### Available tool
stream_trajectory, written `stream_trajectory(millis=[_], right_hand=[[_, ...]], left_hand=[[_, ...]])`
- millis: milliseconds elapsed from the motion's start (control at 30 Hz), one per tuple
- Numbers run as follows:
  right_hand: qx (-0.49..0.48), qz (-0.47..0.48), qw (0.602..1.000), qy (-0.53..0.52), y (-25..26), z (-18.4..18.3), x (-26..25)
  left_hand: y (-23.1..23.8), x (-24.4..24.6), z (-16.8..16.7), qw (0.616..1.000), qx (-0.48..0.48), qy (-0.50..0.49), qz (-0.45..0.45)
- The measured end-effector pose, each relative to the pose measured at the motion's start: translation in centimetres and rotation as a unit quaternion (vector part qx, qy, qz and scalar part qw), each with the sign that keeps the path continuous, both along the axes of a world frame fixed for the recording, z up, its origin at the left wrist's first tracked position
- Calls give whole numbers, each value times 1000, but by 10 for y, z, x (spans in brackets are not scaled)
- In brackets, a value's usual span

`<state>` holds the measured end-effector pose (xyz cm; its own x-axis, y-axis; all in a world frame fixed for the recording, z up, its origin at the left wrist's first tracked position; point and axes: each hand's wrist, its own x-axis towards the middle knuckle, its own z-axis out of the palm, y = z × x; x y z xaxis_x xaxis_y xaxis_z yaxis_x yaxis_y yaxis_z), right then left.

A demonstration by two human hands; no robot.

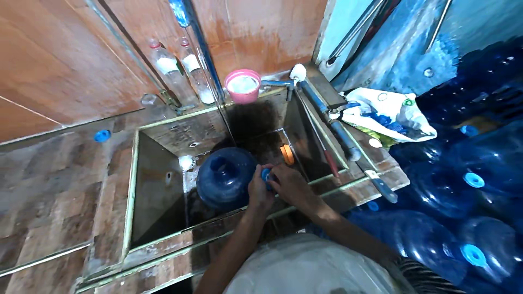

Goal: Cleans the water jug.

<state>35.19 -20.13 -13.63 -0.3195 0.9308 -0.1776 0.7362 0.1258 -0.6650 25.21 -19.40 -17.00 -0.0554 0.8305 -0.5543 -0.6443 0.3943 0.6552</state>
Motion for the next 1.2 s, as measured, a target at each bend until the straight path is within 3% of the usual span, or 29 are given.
stream_trajectory(millis=[100,200,433,567,767,1000,1200], right_hand=[[-54,22,998,-30,3,6,-11],[-37,13,999,-25,8,-5,-19],[-23,55,997,44,22,-1,-4],[0,58,997,42,23,-6,-7],[5,76,997,19,23,-11,-18],[65,80,994,45,29,-29,-18],[68,38,997,11,25,-44,-22]], left_hand=[[-3,-3,-5,999,11,49,16],[-7,-3,-4,997,11,66,27],[9,-21,-9,998,63,-20,14],[15,-23,-9,999,51,-1,8],[13,-24,-12,991,70,115,-15],[17,-26,-13,980,77,176,-59],[19,-38,-34,903,111,372,-184]])
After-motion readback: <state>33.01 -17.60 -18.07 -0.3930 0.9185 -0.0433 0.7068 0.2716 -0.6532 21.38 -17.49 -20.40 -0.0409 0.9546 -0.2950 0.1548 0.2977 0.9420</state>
